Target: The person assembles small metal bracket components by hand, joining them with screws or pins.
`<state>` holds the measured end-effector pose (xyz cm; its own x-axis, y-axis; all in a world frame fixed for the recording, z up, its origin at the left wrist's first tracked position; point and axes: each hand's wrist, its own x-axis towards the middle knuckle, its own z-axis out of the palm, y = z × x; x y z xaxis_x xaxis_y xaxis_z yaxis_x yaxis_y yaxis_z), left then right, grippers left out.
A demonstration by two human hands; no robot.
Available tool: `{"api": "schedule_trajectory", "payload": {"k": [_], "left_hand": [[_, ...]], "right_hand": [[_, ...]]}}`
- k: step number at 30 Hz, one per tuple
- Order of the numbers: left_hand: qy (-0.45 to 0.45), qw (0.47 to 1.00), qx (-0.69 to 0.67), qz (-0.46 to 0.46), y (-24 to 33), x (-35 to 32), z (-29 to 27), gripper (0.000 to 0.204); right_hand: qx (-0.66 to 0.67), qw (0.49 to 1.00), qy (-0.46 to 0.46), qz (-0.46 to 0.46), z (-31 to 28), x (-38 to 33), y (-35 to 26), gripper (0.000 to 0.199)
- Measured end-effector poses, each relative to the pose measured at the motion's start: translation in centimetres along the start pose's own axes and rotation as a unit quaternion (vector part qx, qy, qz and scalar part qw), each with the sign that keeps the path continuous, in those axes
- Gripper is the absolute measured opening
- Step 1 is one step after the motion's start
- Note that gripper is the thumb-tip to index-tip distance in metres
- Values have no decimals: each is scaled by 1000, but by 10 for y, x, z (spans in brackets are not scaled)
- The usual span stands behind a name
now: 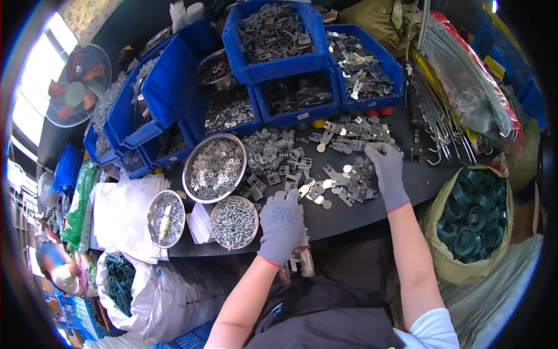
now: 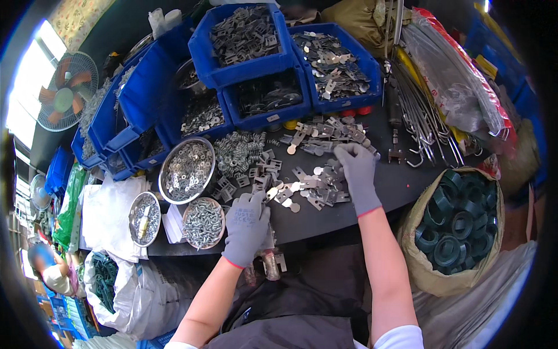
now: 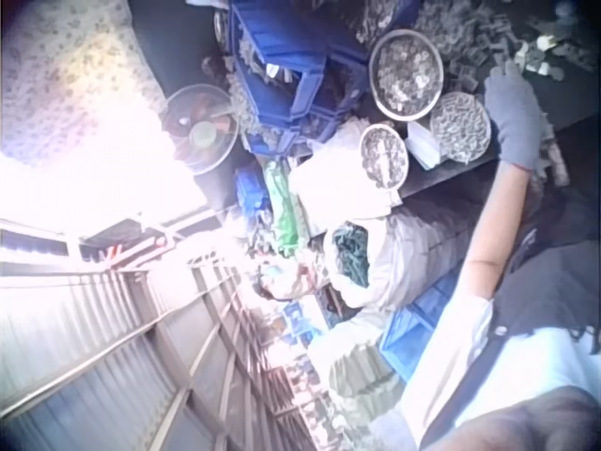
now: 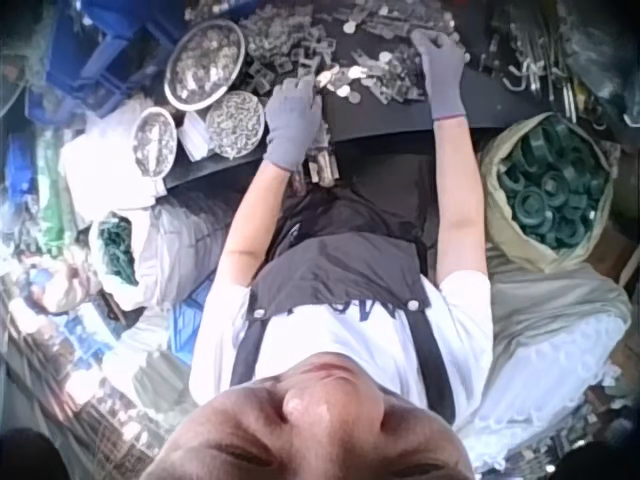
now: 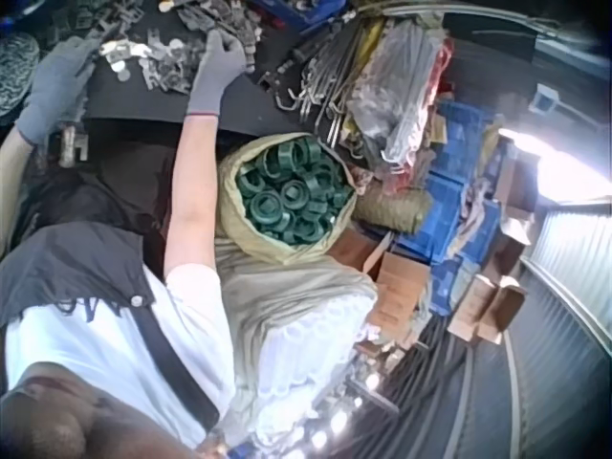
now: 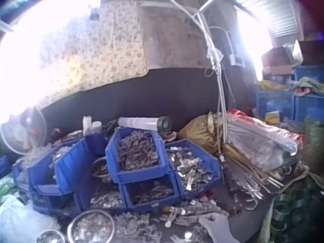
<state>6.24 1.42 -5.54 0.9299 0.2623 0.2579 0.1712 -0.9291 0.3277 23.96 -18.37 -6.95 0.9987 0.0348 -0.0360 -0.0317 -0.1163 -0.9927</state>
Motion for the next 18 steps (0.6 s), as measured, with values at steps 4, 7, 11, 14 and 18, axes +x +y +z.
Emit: {"api": "schedule_trajectory", "payload": {"k": [4, 7, 11, 14, 18], "left_hand": [[-18, 1000, -2, 1, -13, 0, 8, 35], [114, 990, -80, 1, -8, 0, -1, 25], [59, 928, -345, -126, -6, -5, -5, 20], [-62, 711, -669, -210, 8, -11, -29, 24], [-100, 667, -683, -279, 20, -28, -58, 23]], "right_hand": [[-378, 905, 33, -192, -21, 2, 8, 24], [-497, 825, 4, -268, -28, -22, 13, 26], [-470, 851, -96, -214, -44, -27, 4, 22], [-322, 933, -73, -142, -34, -65, -26, 13], [-96, 972, -142, -159, 7, -145, -74, 5]]}}
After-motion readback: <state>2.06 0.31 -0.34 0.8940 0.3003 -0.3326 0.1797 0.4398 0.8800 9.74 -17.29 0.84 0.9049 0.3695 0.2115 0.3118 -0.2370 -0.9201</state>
